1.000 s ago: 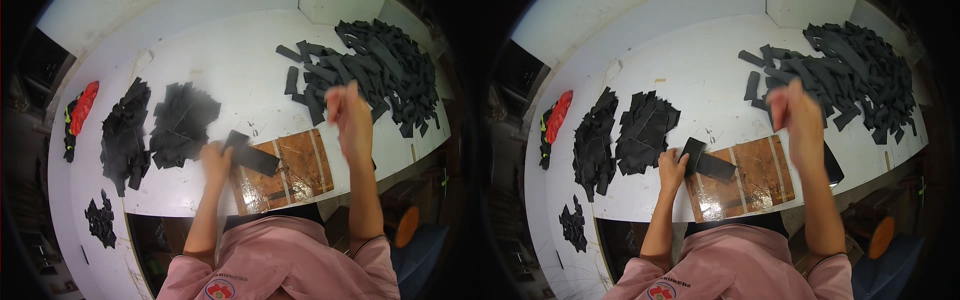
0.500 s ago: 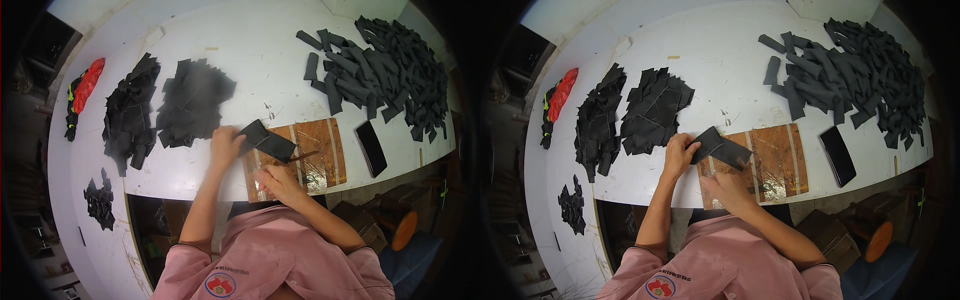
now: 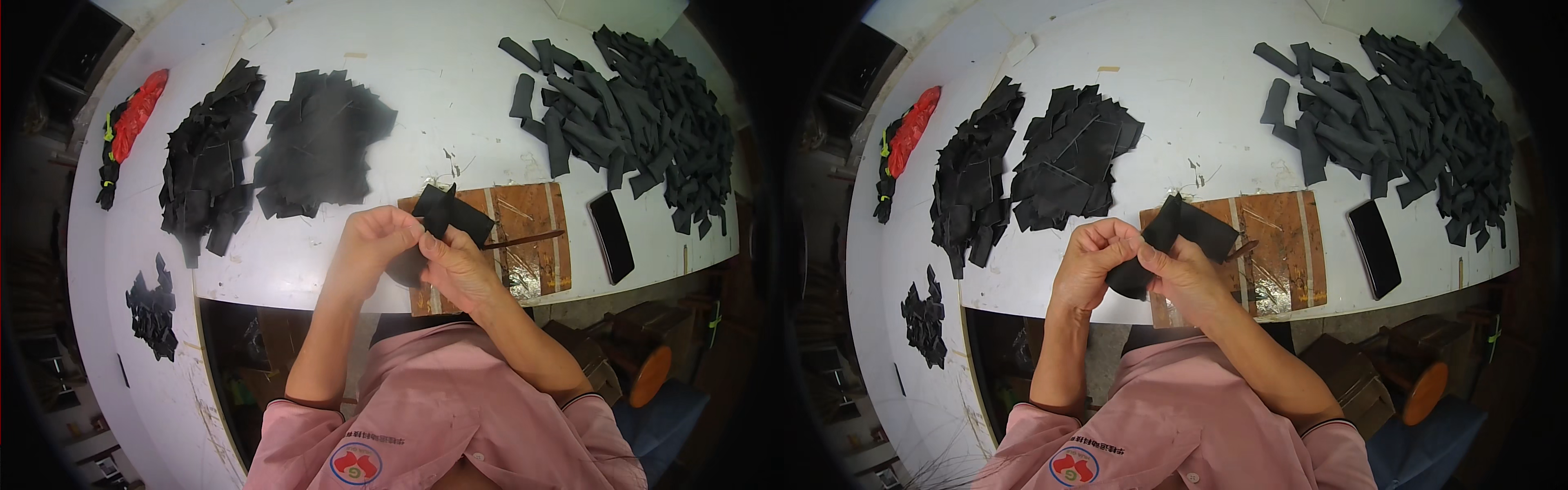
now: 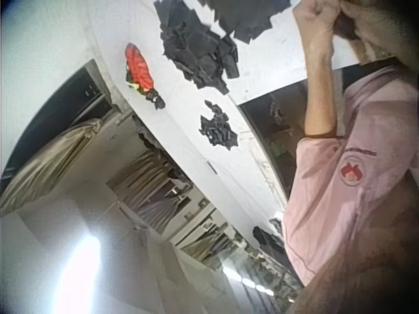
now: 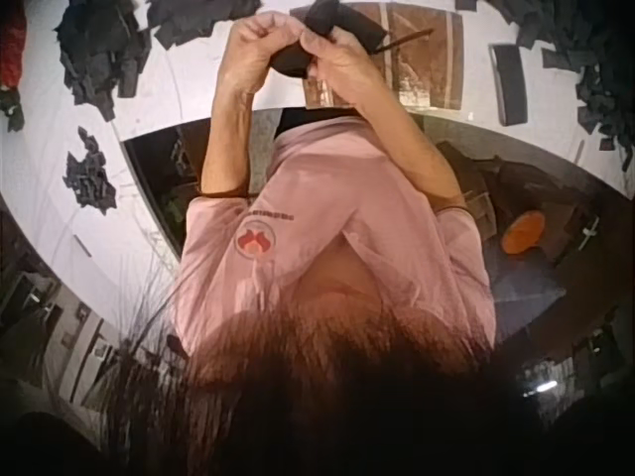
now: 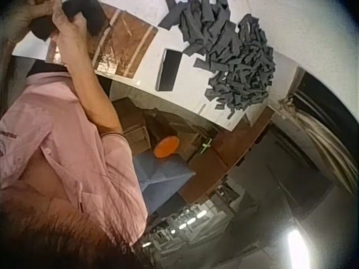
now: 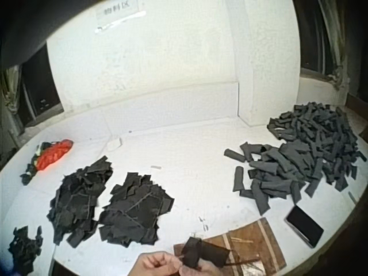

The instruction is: The person is assembling or preparing small black material strips using a thin metal tool on a wooden board.

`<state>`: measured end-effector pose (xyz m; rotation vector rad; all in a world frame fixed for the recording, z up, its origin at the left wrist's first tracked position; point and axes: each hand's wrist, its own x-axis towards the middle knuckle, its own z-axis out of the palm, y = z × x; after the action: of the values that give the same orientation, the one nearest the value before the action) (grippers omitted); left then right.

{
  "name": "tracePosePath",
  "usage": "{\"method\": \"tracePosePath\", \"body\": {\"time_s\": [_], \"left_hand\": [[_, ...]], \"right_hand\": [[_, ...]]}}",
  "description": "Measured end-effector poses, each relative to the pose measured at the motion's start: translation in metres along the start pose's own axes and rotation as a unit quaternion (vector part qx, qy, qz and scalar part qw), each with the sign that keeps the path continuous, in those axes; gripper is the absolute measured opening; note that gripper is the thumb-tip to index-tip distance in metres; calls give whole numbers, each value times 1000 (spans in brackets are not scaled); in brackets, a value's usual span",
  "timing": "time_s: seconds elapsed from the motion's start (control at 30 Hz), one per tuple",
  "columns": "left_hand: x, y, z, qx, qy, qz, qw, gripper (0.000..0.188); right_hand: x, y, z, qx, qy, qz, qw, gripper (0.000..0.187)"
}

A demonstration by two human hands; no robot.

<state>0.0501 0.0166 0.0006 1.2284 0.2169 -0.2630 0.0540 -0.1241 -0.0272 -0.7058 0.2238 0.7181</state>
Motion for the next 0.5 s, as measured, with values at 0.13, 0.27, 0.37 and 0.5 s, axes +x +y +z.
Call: {"method": "tracePosePath", "body": {"time_s": [0.13, 0.27, 0.37, 0.5], "left_hand": [[-12, -4, 3, -8, 75, 37, 996, 12], [-32, -11, 5, -115, 83, 50, 989, 26], [-40, -17, 6, -170, 60, 55, 982, 23], [-42, -19, 11, -173, 90, 23, 981, 15]], "right_hand": [[1, 2, -5, 99, -50, -25, 993, 17], [-3, -8, -2, 103, -11, -29, 994, 18], [-2, -7, -6, 85, -21, -33, 996, 18], [-1, -6, -9, 82, -22, -24, 996, 17]]}}
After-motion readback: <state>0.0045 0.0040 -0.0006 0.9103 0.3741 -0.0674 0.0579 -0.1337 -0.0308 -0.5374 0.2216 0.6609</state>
